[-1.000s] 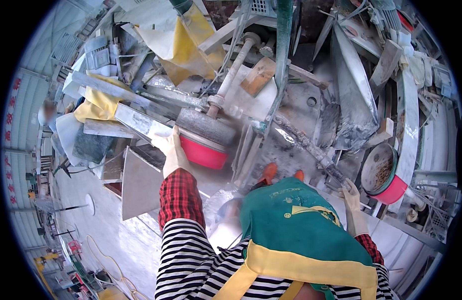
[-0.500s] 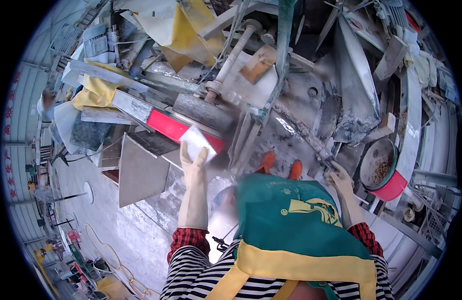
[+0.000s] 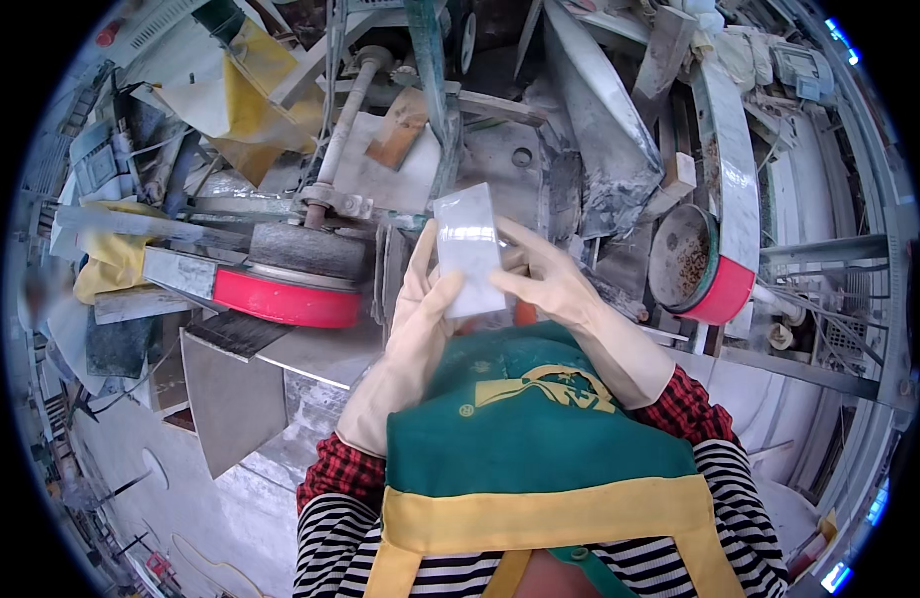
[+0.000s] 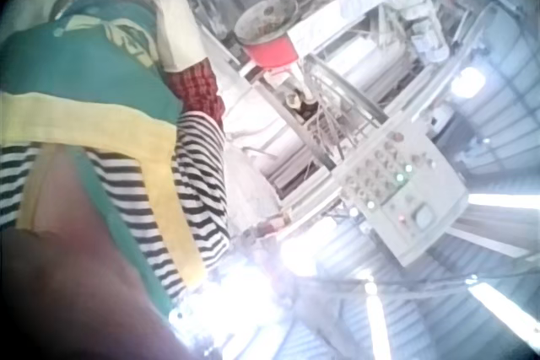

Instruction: The person repeatedly picks up small rectangular tiles and rubs their surfaces against a rotating red sanding drum on a machine. The person handles the tiles one at a time, flipping them to sand multiple sides, then places them aside. The process is continuous throughout the clip.

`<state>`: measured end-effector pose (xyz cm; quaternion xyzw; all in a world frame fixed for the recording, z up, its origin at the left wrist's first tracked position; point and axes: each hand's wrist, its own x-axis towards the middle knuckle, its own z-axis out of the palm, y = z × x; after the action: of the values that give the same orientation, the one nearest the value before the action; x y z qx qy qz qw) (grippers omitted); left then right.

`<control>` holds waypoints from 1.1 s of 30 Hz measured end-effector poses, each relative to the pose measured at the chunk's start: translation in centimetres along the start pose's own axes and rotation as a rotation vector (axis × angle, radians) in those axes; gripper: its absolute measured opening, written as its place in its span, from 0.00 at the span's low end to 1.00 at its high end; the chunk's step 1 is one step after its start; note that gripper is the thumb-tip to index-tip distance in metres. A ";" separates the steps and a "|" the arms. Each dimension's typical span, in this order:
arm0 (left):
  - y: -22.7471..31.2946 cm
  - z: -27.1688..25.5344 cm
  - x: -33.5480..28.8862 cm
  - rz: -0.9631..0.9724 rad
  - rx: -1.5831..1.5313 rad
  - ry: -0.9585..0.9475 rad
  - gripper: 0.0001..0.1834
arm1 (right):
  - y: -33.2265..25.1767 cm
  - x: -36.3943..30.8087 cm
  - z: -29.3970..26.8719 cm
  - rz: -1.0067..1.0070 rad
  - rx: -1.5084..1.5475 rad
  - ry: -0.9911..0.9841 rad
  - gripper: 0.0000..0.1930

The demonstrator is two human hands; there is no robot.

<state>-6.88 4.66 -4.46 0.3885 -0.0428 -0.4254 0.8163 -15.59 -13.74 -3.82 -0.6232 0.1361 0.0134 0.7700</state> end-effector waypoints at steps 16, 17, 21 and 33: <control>-0.9 1.4 0.1 -0.104 0.009 -0.121 0.46 | 2.1 4.5 -4.5 -0.066 -0.071 0.319 0.22; -1.0 1.3 0.2 -0.095 0.014 -0.112 0.46 | 2.0 4.1 -4.2 -0.036 -0.152 0.337 0.25; -0.9 1.1 1.0 -0.048 0.022 -0.063 0.46 | 1.7 0.9 -2.3 0.052 -0.288 0.296 0.35; 1.3 2.0 3.4 -0.160 0.452 -0.203 0.57 | -0.9 -2.9 -1.6 0.107 0.293 0.067 0.40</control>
<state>-4.69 1.44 -3.02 0.5184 -0.1874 -0.5051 0.6641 -18.56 -15.07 -2.55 -0.4963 0.1951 0.0137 0.8458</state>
